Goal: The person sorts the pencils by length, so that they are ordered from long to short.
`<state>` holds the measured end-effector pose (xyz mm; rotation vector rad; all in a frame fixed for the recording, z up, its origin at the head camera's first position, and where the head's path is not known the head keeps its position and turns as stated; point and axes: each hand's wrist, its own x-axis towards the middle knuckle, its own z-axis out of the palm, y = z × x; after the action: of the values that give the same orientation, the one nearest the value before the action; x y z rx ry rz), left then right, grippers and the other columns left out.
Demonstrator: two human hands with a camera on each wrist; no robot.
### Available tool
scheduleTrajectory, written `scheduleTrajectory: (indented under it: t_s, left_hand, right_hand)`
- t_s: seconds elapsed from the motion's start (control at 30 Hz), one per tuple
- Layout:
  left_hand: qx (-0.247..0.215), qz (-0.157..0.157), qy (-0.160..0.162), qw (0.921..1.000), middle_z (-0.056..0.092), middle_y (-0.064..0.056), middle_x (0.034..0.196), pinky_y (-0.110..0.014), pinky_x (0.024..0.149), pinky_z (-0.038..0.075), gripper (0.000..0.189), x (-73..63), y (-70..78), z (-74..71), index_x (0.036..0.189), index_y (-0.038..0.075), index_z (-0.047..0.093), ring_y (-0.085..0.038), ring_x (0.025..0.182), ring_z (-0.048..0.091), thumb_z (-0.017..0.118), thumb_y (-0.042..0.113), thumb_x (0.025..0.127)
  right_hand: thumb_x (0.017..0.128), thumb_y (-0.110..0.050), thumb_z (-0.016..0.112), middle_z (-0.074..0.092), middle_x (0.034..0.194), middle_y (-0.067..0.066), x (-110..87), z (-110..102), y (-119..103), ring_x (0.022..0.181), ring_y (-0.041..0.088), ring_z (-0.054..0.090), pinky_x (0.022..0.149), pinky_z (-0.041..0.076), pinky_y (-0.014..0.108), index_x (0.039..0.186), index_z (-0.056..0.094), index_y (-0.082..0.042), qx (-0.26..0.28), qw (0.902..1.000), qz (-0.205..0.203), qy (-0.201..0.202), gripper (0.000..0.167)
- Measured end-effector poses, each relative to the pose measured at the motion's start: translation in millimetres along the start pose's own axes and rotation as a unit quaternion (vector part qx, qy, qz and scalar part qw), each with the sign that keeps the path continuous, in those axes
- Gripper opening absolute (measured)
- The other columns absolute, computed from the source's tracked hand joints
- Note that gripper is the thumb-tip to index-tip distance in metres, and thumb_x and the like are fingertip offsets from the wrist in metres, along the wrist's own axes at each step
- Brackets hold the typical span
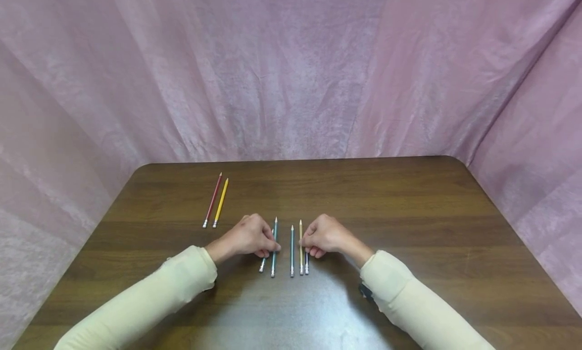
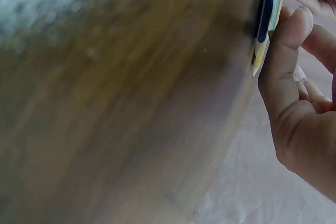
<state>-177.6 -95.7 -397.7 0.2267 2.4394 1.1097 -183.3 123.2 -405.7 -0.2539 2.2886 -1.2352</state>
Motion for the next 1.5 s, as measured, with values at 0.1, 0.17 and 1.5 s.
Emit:
scheduleTrajectory:
  t_s: [0.1, 0.17, 1.5]
  left_hand:
    - [0.006, -0.005, -0.002, 1.0000, 0.069, -0.006, 0.062, -0.028, 0.055, 0.058, 0.016, 1.1, -0.1, 0.4, 0.070, 0.004, 0.070, -0.015, 0.054, 0.068, 0.082, 0.003, 0.081]
    - [0.011, -0.009, -0.003, 0.9999, 0.069, -0.006, 0.062, -0.027, 0.054, 0.058, 0.017, 1.8, -0.4, 1.4, 0.069, 0.004, 0.070, -0.014, 0.052, 0.067, 0.082, 0.004, 0.081]
    - [0.049, -0.046, 0.015, 0.9976, 0.065, -0.004, 0.052, -0.023, 0.049, 0.055, 0.023, 15.8, 6.2, 7.5, 0.059, 0.003, 0.067, -0.008, 0.043, 0.063, 0.074, 0.003, 0.082]
  right_hand:
    - [0.091, -0.005, 0.070, 0.063, 0.062, 0.005, 0.6, 1, -1, 0.050, 0.008, 0.059, 0.052, 0.057, 0.026, 0.083, 0.072, 0.003, -0.010, 0.9999, 0.009, 0.002, 0.012]
    - [0.091, -0.006, 0.070, 0.064, 0.062, 0.005, 1.4, 2, -1, 0.050, 0.008, 0.059, 0.051, 0.057, 0.026, 0.081, 0.072, 0.002, -0.020, 0.9997, 0.015, 0.007, 0.012]
    - [0.090, -0.008, 0.069, 0.065, 0.056, 0.006, 12.5, 17, -16, 0.044, 0.010, 0.061, 0.047, 0.055, 0.026, 0.068, 0.067, -0.001, -0.067, 0.9966, 0.046, 0.011, 0.023]
